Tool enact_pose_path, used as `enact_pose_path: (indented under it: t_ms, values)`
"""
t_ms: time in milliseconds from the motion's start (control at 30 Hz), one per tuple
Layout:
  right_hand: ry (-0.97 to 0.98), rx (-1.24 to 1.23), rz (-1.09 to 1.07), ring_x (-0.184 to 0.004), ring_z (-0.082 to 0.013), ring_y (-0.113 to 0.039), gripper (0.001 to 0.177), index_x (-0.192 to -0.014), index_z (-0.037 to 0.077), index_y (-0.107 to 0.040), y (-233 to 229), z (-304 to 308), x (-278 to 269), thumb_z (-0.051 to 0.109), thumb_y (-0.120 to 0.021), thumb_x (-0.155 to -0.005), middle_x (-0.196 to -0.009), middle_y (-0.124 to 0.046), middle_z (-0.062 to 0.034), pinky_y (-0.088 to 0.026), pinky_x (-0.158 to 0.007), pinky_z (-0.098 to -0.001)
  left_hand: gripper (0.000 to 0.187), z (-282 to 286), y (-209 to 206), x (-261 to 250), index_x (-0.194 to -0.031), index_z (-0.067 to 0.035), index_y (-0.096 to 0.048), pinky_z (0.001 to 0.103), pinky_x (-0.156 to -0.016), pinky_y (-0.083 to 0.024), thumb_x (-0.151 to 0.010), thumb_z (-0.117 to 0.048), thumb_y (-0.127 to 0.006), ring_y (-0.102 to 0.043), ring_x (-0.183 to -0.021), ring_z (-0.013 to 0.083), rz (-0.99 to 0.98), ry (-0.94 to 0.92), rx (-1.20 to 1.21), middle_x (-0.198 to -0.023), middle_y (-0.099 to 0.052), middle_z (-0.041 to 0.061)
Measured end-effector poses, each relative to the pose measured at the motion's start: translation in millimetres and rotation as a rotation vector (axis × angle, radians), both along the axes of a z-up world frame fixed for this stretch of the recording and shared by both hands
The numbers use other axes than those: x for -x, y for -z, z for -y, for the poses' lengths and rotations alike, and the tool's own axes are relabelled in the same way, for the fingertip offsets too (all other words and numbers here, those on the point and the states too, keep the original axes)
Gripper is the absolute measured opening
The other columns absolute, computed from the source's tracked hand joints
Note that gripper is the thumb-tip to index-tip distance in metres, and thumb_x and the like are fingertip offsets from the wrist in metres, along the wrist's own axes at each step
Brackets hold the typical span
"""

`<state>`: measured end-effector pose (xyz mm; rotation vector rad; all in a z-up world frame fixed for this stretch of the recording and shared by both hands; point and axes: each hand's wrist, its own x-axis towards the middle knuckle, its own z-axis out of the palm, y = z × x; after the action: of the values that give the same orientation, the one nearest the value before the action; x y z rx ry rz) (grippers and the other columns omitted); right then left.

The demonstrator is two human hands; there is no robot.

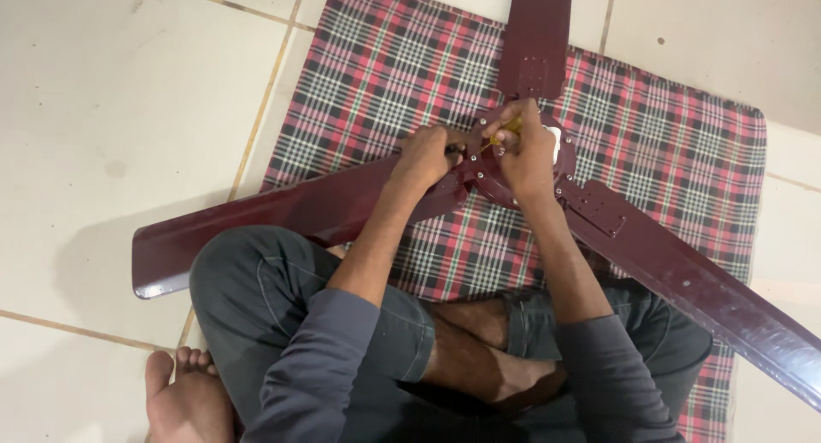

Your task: The person sits on a mat and assembles a ceiling fan by attaching its blades to the central motor housing. Using a screwdriver, they secure each blade with screws, tightening them one by one until all blades are attached.

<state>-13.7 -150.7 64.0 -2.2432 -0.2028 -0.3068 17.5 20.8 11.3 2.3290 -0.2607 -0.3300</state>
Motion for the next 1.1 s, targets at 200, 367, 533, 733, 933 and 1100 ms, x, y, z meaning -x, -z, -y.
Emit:
enact_pose_path:
  t_ms: [200, 367, 533, 733, 933, 1100]
  values:
    - [-0.056, -0.099, 0.012, -0.092, -0.0191, -0.078, 0.014, -0.11, 0.001, -0.048, 0.8, -1.8, 0.9, -0.005, -0.06, -0.105, -0.091, -0.073, -0.0118, -0.066, -0.08, -0.0288, 0.027, 4.0, -10.6, 7.3, -0.109, -0.022, -0.079, 0.048, -0.101, -0.047, -0.084, -0.012, -0.077, -0.07, -0.105, 0.0216, -0.033, 0.07, 0.118, -0.112, -0.076, 0.0]
    - [-0.039, -0.019, 0.019, -0.09, -0.0196, -0.079, 0.014, -0.11, 0.0, -0.048, -2.3, -1.5, 2.1, -0.001, -0.059, -0.102, -0.088, -0.073, -0.0117, -0.065, -0.076, -0.0294, 0.028, 5.1, -16.1, 9.2, -0.109, -0.024, -0.08, 0.048, -0.102, -0.047, -0.083, -0.012, -0.079, -0.068, -0.103, 0.0207, 0.009, 0.073, 0.103, -0.112, -0.074, -0.001]
    - [-0.064, -0.009, 0.053, -0.088, -0.0203, -0.079, 0.015, -0.111, 0.0, -0.048, -1.8, -2.1, 3.7, 0.001, -0.062, -0.104, -0.086, -0.073, -0.0122, -0.064, -0.075, -0.03, 0.03, 4.5, -14.9, 11.1, -0.109, -0.025, -0.08, 0.049, -0.101, -0.048, -0.082, -0.011, -0.078, -0.068, -0.103, 0.0206, 0.048, 0.083, 0.124, -0.11, -0.074, -0.002]
    - [-0.023, 0.017, 0.085, -0.084, -0.0216, -0.078, 0.02, -0.111, 0.002, -0.051, -3.1, -4.4, 3.2, 0.004, -0.068, -0.101, -0.085, -0.074, -0.0116, -0.06, -0.069, -0.0297, 0.03, 6.9, -9.6, 9.7, -0.106, -0.022, -0.08, 0.048, -0.097, -0.046, -0.078, -0.012, -0.081, -0.068, -0.101, 0.0217, 0.066, 0.064, 0.06, -0.106, -0.074, -0.002]
    - [-0.016, 0.156, -0.041, -0.077, -0.0279, -0.076, 0.026, -0.113, 0.006, -0.058, -20.9, -10.5, 4.2, 0.01, -0.076, -0.094, -0.091, -0.074, -0.0119, -0.057, -0.064, -0.0372, 0.027, 17.1, 6.3, 7.6, -0.105, -0.017, -0.078, 0.042, -0.084, -0.057, -0.079, -0.022, -0.083, -0.071, -0.09, 0.026, 0.217, 0.012, 0.219, -0.099, -0.074, 0.003]
    - [-0.278, 0.109, 0.191, -0.102, -0.0372, -0.07, 0.04, -0.126, 0.004, -0.059, -34.4, -11.3, 7.8, -0.006, -0.069, -0.088, -0.114, -0.071, -0.0169, -0.06, -0.079, -0.0385, 0.017, 23.9, 8.4, 3.8, -0.098, -0.017, -0.078, 0.048, -0.087, -0.049, -0.083, -0.024, -0.079, -0.069, -0.097, 0.0259, 0.353, -0.014, 0.064, -0.099, -0.076, 0.001]
